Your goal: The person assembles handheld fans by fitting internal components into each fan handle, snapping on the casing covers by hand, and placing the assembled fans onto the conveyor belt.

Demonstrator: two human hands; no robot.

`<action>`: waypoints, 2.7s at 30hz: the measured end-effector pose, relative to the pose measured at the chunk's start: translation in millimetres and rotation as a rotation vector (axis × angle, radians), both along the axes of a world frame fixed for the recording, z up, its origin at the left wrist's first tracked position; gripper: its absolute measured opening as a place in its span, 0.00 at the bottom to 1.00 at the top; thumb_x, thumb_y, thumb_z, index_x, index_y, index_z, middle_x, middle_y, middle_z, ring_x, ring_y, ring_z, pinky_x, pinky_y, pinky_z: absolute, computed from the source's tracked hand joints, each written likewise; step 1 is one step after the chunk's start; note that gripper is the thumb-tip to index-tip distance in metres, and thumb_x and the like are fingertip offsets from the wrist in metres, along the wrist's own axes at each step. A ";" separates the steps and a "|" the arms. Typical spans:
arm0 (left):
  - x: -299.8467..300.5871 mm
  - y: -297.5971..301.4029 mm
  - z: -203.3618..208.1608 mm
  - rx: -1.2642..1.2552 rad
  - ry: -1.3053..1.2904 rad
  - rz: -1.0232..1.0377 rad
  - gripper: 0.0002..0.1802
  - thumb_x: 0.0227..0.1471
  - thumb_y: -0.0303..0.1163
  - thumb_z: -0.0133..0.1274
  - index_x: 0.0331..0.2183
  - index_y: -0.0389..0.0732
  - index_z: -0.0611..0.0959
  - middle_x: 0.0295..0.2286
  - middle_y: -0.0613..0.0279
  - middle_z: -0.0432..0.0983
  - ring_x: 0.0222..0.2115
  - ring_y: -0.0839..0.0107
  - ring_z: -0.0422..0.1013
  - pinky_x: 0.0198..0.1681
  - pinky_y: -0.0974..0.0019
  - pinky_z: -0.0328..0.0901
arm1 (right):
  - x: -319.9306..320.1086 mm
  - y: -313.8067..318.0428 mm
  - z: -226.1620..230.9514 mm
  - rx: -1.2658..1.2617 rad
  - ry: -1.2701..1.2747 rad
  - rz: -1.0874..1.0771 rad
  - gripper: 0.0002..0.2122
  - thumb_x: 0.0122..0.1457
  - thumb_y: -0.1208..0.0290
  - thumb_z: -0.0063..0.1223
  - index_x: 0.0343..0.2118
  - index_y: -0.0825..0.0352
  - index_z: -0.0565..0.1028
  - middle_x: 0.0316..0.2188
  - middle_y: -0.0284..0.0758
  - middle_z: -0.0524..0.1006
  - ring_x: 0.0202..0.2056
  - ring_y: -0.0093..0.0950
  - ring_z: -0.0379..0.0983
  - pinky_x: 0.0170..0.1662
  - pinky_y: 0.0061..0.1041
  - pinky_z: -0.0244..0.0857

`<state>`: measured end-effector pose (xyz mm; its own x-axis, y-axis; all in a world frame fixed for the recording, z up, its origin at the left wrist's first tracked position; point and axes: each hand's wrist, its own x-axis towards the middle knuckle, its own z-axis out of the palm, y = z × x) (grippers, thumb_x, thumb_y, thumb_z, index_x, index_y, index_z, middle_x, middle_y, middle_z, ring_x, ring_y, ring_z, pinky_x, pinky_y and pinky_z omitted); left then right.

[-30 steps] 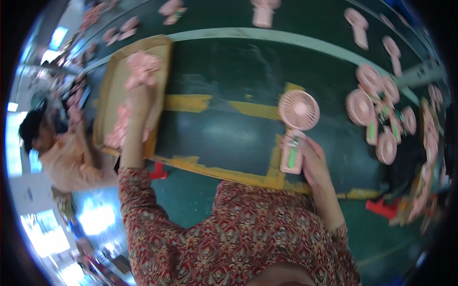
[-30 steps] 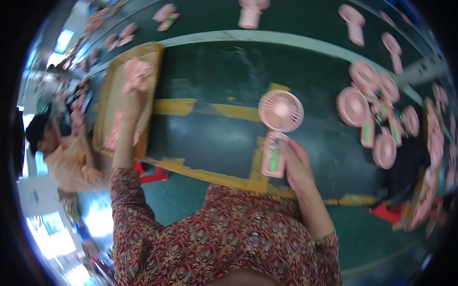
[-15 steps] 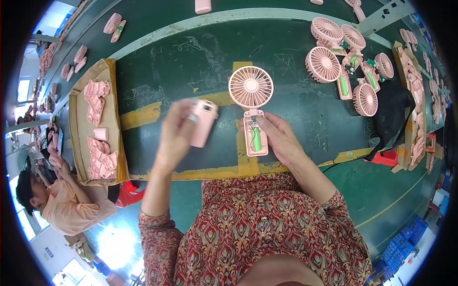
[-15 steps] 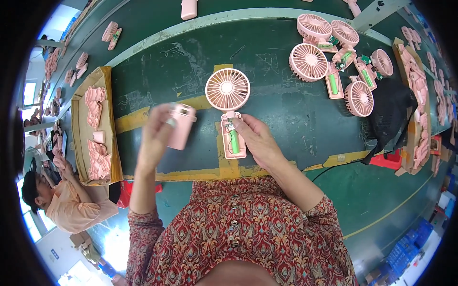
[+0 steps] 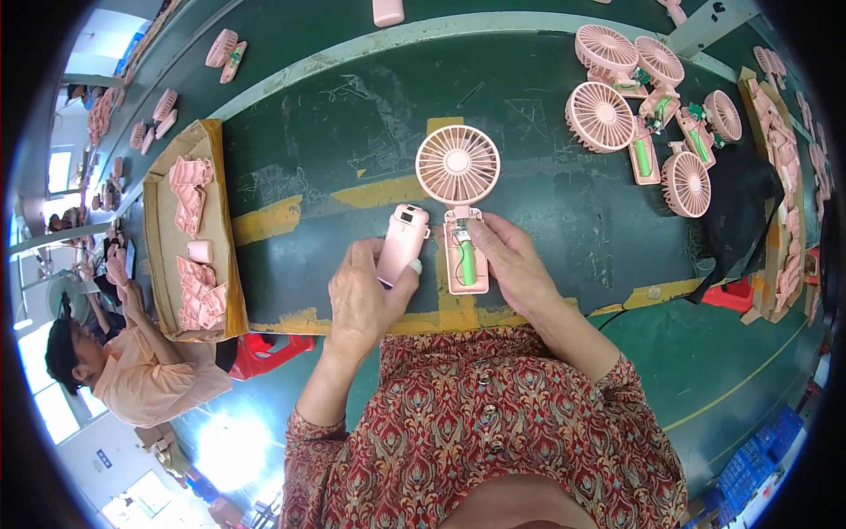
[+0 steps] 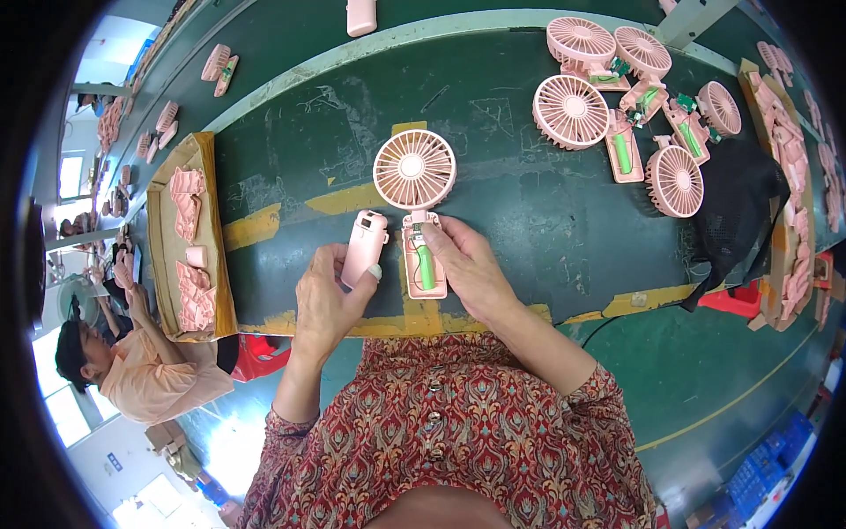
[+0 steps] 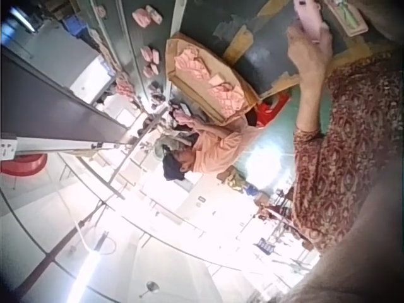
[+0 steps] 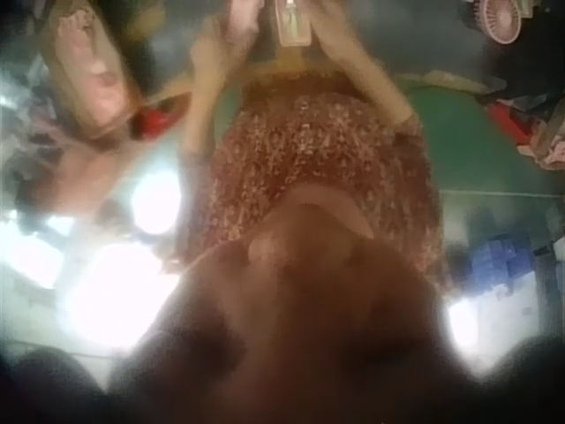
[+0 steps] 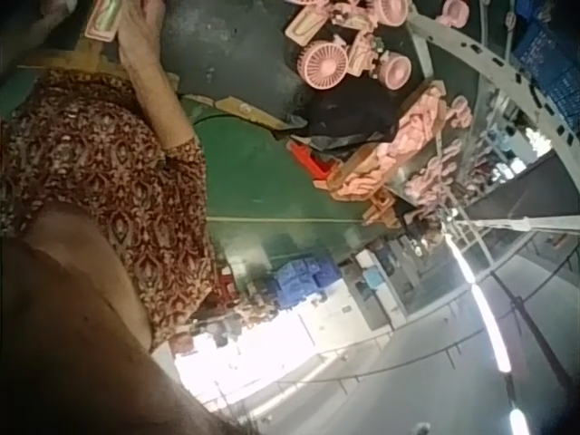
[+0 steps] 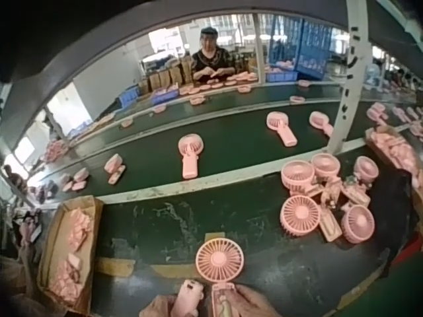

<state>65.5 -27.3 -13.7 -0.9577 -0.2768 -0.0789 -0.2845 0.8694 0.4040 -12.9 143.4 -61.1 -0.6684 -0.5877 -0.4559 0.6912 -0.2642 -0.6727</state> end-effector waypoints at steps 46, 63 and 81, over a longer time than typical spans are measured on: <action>-3.8 48.4 4.0 0.028 0.068 -0.192 0.36 0.44 0.40 0.57 0.47 0.21 0.66 0.14 0.50 0.73 0.13 0.60 0.72 0.16 0.62 0.66 | -2.3 7.0 15.9 -0.152 0.027 0.204 0.30 0.49 0.85 0.36 0.59 0.71 0.52 0.52 0.37 0.63 0.52 0.25 0.61 0.55 0.25 0.54; -4.8 43.9 -2.1 0.266 0.034 -0.155 0.33 0.45 0.41 0.58 0.46 0.27 0.67 0.19 0.52 0.74 0.18 0.62 0.74 0.21 0.63 0.67 | 9.6 1.6 5.4 -0.054 0.046 -0.044 0.18 0.62 0.70 0.42 0.53 0.72 0.61 0.47 0.38 0.69 0.47 0.24 0.66 0.51 0.24 0.61; -10.3 38.8 -3.5 0.624 0.130 -0.323 0.15 0.50 0.32 0.51 0.35 0.30 0.71 0.19 0.51 0.75 0.20 0.57 0.76 0.23 0.64 0.69 | 7.8 12.0 36.1 -0.262 0.066 -0.090 0.18 0.57 0.74 0.50 0.48 0.70 0.62 0.46 0.44 0.69 0.48 0.31 0.67 0.53 0.33 0.63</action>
<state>55.2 11.6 -17.2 -0.9966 0.0817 -0.0103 0.0318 0.4974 0.8669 -5.1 155.3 -25.0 -0.7466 -0.6163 -0.2505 0.6139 -0.4934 -0.6162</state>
